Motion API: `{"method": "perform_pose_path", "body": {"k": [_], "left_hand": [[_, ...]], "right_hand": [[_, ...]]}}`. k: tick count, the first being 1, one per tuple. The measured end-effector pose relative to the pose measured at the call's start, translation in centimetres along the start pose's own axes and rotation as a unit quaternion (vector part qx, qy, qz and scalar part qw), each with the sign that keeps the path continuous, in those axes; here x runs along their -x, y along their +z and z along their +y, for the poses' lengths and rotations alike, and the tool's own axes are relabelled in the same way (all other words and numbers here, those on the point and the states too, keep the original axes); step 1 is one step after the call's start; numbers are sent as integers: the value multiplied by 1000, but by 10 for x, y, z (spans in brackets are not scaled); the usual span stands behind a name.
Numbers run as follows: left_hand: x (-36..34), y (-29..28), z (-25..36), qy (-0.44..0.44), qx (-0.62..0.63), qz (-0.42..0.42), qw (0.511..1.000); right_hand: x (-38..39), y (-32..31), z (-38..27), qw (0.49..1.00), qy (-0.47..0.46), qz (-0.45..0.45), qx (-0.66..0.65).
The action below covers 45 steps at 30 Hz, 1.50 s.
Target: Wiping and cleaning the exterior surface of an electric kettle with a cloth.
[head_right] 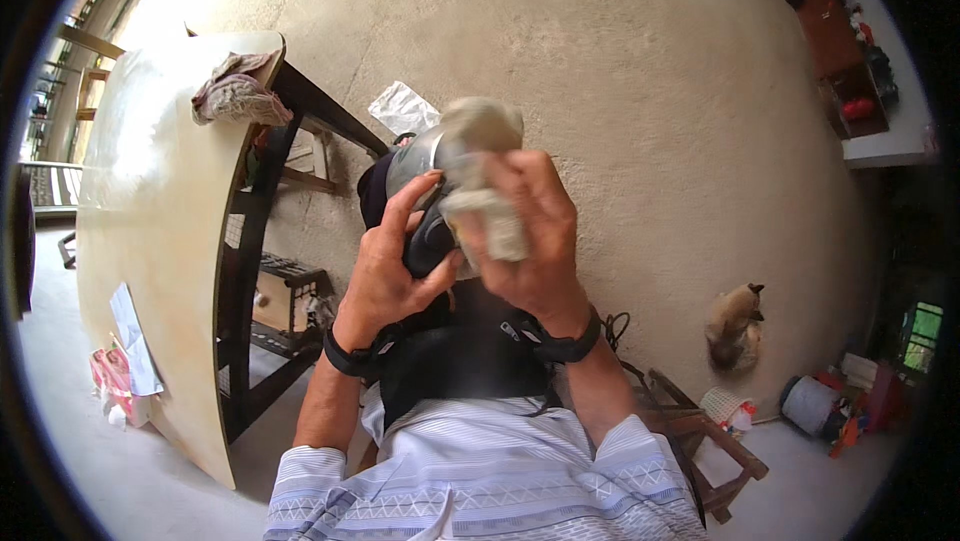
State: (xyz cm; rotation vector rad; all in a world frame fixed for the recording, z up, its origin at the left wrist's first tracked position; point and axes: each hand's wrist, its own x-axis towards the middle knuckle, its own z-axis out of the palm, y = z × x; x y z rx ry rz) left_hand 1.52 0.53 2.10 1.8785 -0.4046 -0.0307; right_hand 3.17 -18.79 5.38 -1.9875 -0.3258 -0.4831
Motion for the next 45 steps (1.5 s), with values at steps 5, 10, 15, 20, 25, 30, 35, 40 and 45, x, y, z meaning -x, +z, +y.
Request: {"method": "perform_pose_path", "body": {"k": [5, 10, 15, 20, 25, 30, 35, 40, 45], "left_hand": [[3, 18, -5, 35, -42, 40, 998], [-8, 18, 8, 64, -78, 7, 995], [-6, 25, 6, 72, -77, 13, 994], [-8, 32, 10, 91, -80, 18, 992], [-6, 35, 11, 85, -87, 13, 992], [-3, 40, 10, 104, -94, 18, 990], [5, 31, 10, 86, -74, 31, 993], [40, 8, -5, 1, -80, 62, 995], [53, 3, -7, -4, -56, 57, 997]], "right_hand": [[-38, 6, 7, 968, -177, -89, 157], [-48, -2, 16, 977, -90, -112, 159], [-58, 0, 12, 978, 20, -118, 174], [-67, -4, 20, 977, 80, -109, 166], [-70, -4, 27, 976, 124, -88, 156], [-65, -12, 31, 972, 159, -34, 168], [-59, -14, 57, 981, 98, 92, 140], [-23, -17, 49, 979, 133, 152, 16], [11, 23, 15, 992, -116, 23, 36]]}}
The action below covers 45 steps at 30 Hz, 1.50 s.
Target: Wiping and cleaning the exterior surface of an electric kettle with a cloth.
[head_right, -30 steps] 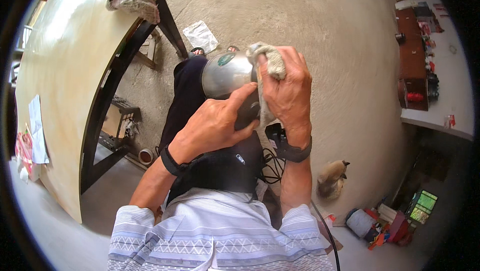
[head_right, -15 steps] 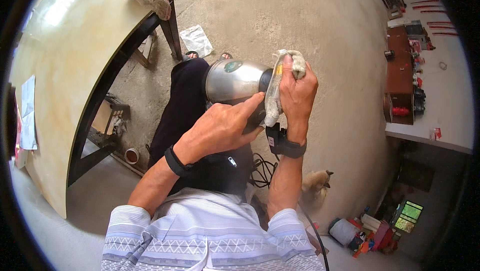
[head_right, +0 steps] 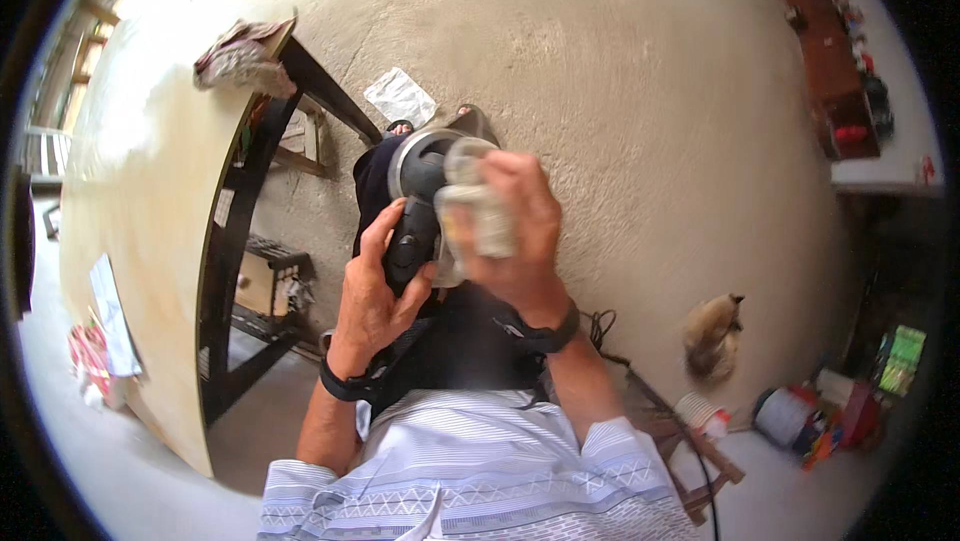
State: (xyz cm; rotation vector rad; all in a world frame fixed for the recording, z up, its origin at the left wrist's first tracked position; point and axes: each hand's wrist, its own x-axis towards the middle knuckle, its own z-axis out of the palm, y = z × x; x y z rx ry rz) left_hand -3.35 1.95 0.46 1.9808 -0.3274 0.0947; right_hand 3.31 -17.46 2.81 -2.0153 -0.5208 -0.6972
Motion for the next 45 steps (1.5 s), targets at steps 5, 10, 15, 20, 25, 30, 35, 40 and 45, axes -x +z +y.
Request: {"method": "perform_pose_path", "body": {"k": [5, 10, 15, 20, 25, 30, 35, 40, 45], "left_hand": [[3, 1, 9, -61, 15, 21, 998], [17, 2, 13, -133, 6, 35, 990], [15, 8, 28, -185, -23, 62, 980], [4, -4, 34, -209, -30, -7, 977], [8, -10, 28, -228, -1, -18, 973], [7, -25, 16, -208, -3, -1, 978], [-16, -56, 17, 95, -166, -83, 978], [-39, -71, 12, 182, -268, -167, 931], [-47, -58, 4, 221, -286, -202, 910]], "right_hand": [[-1, 17, 26, 997, 55, 54, -4], [36, -4, 69, 983, 180, 6, 29], [11, -18, 34, 965, 212, 46, -147], [2, 8, 23, 993, 55, -1, -100], [52, 4, 44, 986, 150, 4, -72], [65, -30, 73, 922, 376, -2, -94], [11, -72, 71, 921, 341, 99, -161], [-33, -82, 23, 947, 258, -145, -124], [-37, -47, 16, 956, 61, -274, -89]]}}
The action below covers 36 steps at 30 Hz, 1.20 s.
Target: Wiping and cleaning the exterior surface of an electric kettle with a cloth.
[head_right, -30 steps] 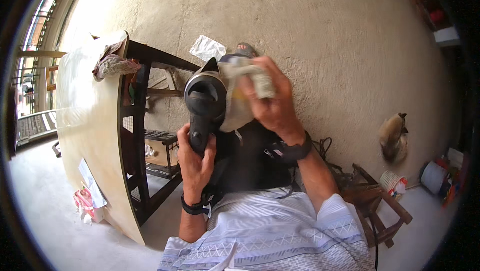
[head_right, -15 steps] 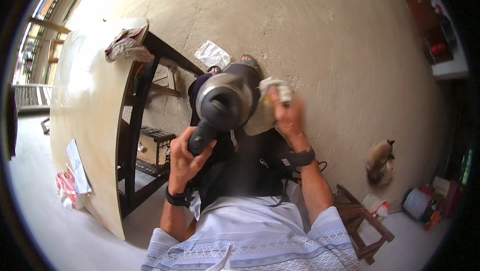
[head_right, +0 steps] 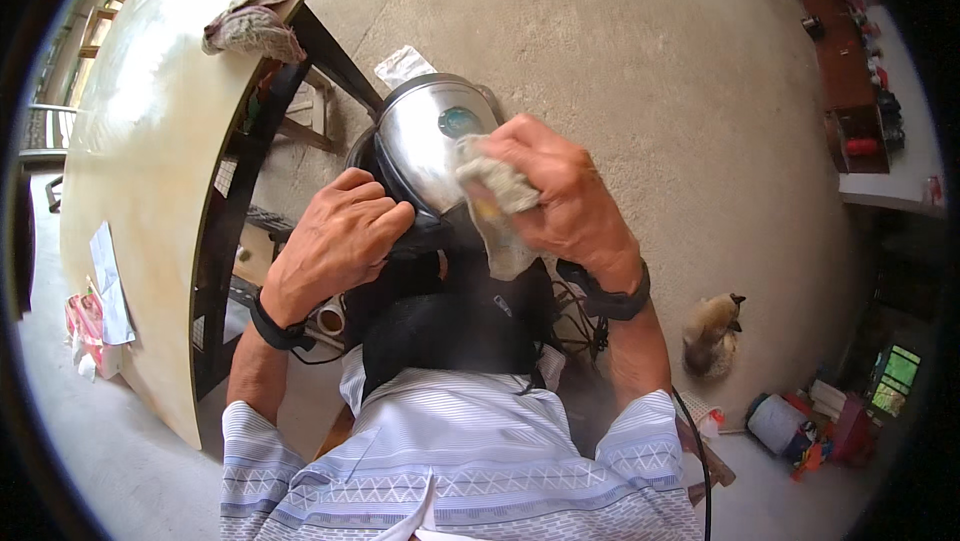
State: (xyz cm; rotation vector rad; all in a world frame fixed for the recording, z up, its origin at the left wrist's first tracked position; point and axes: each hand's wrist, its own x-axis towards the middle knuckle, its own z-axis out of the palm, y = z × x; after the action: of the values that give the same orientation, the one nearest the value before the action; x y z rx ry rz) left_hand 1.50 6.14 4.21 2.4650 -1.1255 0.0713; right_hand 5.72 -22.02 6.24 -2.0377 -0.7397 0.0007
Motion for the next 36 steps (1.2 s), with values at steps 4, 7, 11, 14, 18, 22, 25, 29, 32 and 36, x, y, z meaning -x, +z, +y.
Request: {"method": "perform_pose_path", "body": {"k": [4, 7, 11, 14, 18, 22, 25, 29, 32, 36], "left_hand": [[1, 1, -1, -16, 28, -5, 999], [-1, 1, -6, -10, 69, -18, 997], [3, -3, -13, -11, 103, 4, 995], [5, -3, -17, -17, 112, 5, 993], [6, -1, -16, -19, 109, -7, 994], [11, 3, -14, -19, 92, 15, 996], [12, 5, -16, -12, 92, 20, 995], [15, 11, -15, -30, 94, 43, 994], [13, 6, -13, -15, 99, 23, 995], [13, 5, -15, -18, 85, 17, 996]], "right_hand": [[3, 2, 6, 999, -25, -41, 18], [-7, -4, 3, 997, -19, -68, 14], [-28, -4, 10, 992, -44, -104, 49], [-42, -3, 15, 991, -31, -124, 34], [-55, 2, 20, 991, -26, -119, 63], [-70, 11, 32, 991, -13, -99, 92], [-62, 10, 65, 990, 13, -60, 127], [-28, -17, 75, 983, 142, -54, 102], [-24, -26, 34, 981, 166, 39, -93], [-46, -3, -1, 996, 15, -59, -67]]}}
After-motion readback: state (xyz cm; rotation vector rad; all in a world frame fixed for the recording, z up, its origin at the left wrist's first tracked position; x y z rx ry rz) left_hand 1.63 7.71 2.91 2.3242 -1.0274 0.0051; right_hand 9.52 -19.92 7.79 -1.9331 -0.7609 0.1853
